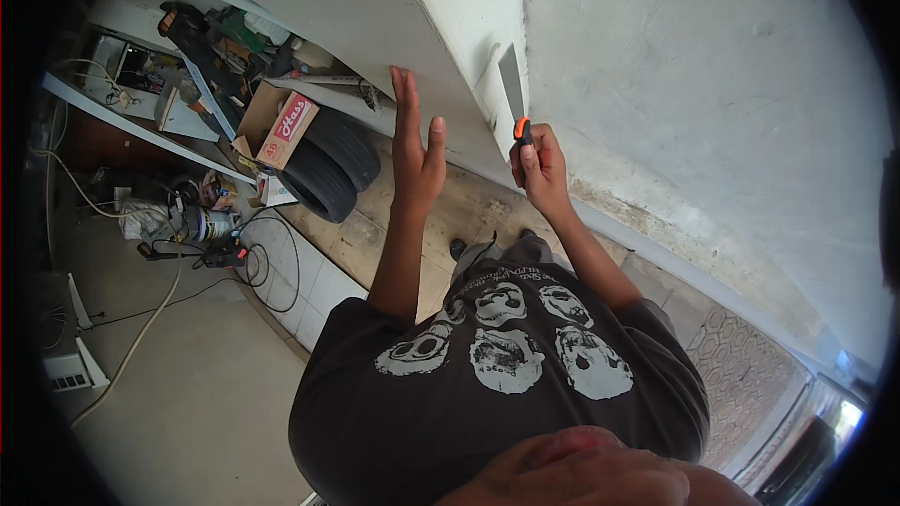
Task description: The person scrapes old paint or plaster from a wall and a ceiling beam using a putty knife.
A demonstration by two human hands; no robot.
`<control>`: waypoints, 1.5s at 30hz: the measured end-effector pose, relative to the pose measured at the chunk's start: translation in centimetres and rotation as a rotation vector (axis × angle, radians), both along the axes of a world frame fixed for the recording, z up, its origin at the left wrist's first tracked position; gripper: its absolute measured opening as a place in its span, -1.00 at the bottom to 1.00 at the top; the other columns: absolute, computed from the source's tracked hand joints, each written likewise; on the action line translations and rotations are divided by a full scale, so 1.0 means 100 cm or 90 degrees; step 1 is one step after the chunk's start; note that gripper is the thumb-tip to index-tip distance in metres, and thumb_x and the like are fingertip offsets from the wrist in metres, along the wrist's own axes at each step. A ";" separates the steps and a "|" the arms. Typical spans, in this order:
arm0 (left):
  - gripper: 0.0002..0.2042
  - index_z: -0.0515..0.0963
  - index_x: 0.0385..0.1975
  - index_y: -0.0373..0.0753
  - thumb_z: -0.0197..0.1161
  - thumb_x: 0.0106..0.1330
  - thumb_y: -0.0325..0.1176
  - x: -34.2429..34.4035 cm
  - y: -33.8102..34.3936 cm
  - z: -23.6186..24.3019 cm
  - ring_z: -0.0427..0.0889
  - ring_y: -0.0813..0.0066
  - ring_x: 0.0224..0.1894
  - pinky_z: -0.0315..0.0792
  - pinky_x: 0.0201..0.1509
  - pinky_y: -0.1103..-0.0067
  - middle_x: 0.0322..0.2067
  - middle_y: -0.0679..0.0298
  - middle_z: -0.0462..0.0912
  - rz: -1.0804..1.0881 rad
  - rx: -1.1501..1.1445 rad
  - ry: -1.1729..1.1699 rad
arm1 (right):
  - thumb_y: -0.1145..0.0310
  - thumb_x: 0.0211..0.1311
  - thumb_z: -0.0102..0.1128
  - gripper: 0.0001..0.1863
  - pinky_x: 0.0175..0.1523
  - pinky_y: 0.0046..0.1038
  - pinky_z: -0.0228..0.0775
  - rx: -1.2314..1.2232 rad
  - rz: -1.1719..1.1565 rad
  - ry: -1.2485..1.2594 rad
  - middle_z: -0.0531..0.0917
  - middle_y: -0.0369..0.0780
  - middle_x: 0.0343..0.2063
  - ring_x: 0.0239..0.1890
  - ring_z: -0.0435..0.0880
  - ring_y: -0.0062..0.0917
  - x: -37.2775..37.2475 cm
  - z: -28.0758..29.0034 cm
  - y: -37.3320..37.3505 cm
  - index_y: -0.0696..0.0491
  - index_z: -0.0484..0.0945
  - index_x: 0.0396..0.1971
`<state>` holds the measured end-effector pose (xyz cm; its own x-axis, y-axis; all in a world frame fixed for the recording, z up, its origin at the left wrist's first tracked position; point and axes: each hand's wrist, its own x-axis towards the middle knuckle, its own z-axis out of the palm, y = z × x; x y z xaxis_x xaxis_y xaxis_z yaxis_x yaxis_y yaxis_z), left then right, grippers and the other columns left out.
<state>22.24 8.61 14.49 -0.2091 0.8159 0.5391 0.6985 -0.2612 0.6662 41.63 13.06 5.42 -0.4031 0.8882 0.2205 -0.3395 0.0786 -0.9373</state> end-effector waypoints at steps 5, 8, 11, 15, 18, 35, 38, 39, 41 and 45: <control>-0.31 -0.05 0.56 -0.31 -0.07 0.62 -0.03 -0.002 -0.004 0.000 -0.11 -0.10 0.60 -0.02 0.58 0.17 0.57 -0.18 -0.19 -0.025 -0.024 -0.003 | 0.15 0.60 0.02 -0.73 -0.56 -0.65 0.12 0.099 -0.087 -0.086 0.44 -0.41 -0.60 -0.66 0.31 -0.80 -0.029 0.043 0.024 0.08 0.42 -0.11; -0.31 -0.05 0.56 -0.31 -0.07 0.61 -0.02 -0.002 -0.005 -0.001 -0.09 -0.10 0.60 0.01 0.57 0.18 0.57 -0.17 -0.18 -0.039 -0.033 0.002 | 0.20 0.51 0.17 -0.74 -0.41 -0.59 0.28 0.081 -0.118 -0.094 0.53 -0.35 -0.59 -0.54 0.41 -0.74 -0.037 0.057 0.040 0.11 0.51 -0.14; -0.32 -0.04 0.56 -0.30 -0.08 0.62 -0.03 -0.001 -0.007 -0.002 -0.07 -0.09 0.60 0.03 0.57 0.19 0.57 -0.16 -0.16 -0.032 -0.051 0.000 | 0.22 0.51 0.17 -0.75 -0.40 -0.58 0.30 0.094 -0.116 -0.090 0.51 -0.34 -0.61 -0.54 0.40 -0.74 -0.038 0.052 0.041 0.12 0.50 -0.14; -0.35 -0.01 0.56 -0.30 -0.10 0.63 -0.05 -0.007 -0.006 0.000 -0.05 -0.06 0.59 0.03 0.57 0.21 0.57 -0.13 -0.12 -0.053 -0.044 -0.001 | 0.22 0.50 0.17 -0.76 -0.38 -0.56 0.34 0.204 -0.144 -0.135 0.55 -0.30 -0.59 -0.53 0.45 -0.70 -0.033 0.044 0.032 0.11 0.52 -0.12; -0.36 -0.01 0.56 -0.30 -0.10 0.63 -0.07 -0.009 -0.006 0.000 -0.04 -0.06 0.59 0.01 0.58 0.22 0.57 -0.12 -0.11 -0.055 -0.051 0.010 | 0.22 0.48 0.18 -0.76 -0.38 -0.56 0.35 0.198 -0.148 -0.182 0.53 -0.27 -0.61 -0.56 0.48 -0.65 -0.029 0.050 0.037 0.11 0.54 -0.12; -0.37 0.03 0.55 -0.30 -0.15 0.65 -0.04 -0.010 -0.008 0.001 -0.02 -0.04 0.59 0.01 0.58 0.22 0.57 -0.10 -0.09 -0.054 -0.050 0.003 | 0.14 0.54 0.11 -0.69 -0.49 -0.48 0.22 0.321 -0.183 -0.099 0.43 -0.23 -0.68 -0.65 0.38 -0.62 -0.039 0.157 0.096 0.13 0.49 -0.14; -0.38 0.03 0.55 -0.29 -0.13 0.65 -0.07 -0.011 -0.010 0.003 -0.01 -0.03 0.59 0.02 0.58 0.23 0.57 -0.08 -0.09 -0.055 -0.049 -0.008 | 0.12 0.55 0.09 -0.67 -0.48 -0.50 0.22 0.222 -0.202 -0.156 0.43 -0.28 -0.68 -0.62 0.36 -0.67 -0.029 0.146 0.102 0.13 0.49 -0.15; -0.39 0.03 0.55 -0.28 -0.12 0.65 -0.08 -0.011 -0.010 0.003 -0.01 -0.01 0.59 0.03 0.57 0.23 0.57 -0.06 -0.08 -0.056 -0.054 -0.012 | 0.11 0.56 0.08 -0.66 -0.48 -0.51 0.21 0.175 -0.206 -0.174 0.44 -0.31 -0.68 -0.61 0.36 -0.69 -0.025 0.136 0.099 0.13 0.50 -0.16; -0.40 0.04 0.55 -0.27 -0.11 0.64 -0.09 -0.012 -0.010 0.004 0.00 0.01 0.59 0.05 0.57 0.23 0.57 -0.04 -0.08 -0.056 -0.051 -0.016 | 0.06 0.60 0.00 -0.63 -0.45 -0.59 0.19 0.186 -0.219 -0.187 0.44 -0.38 -0.65 -0.58 0.34 -0.78 -0.021 0.119 0.096 0.08 0.47 -0.26; -0.41 0.06 0.55 -0.22 -0.11 0.64 -0.09 -0.013 -0.012 0.006 0.01 0.03 0.59 0.06 0.57 0.24 0.58 0.00 -0.06 -0.054 -0.077 -0.015 | 0.10 0.58 0.06 -0.67 -0.43 -0.61 0.18 0.156 -0.241 -0.192 0.46 -0.38 -0.63 -0.54 0.36 -0.78 -0.007 0.125 0.094 0.09 0.52 -0.19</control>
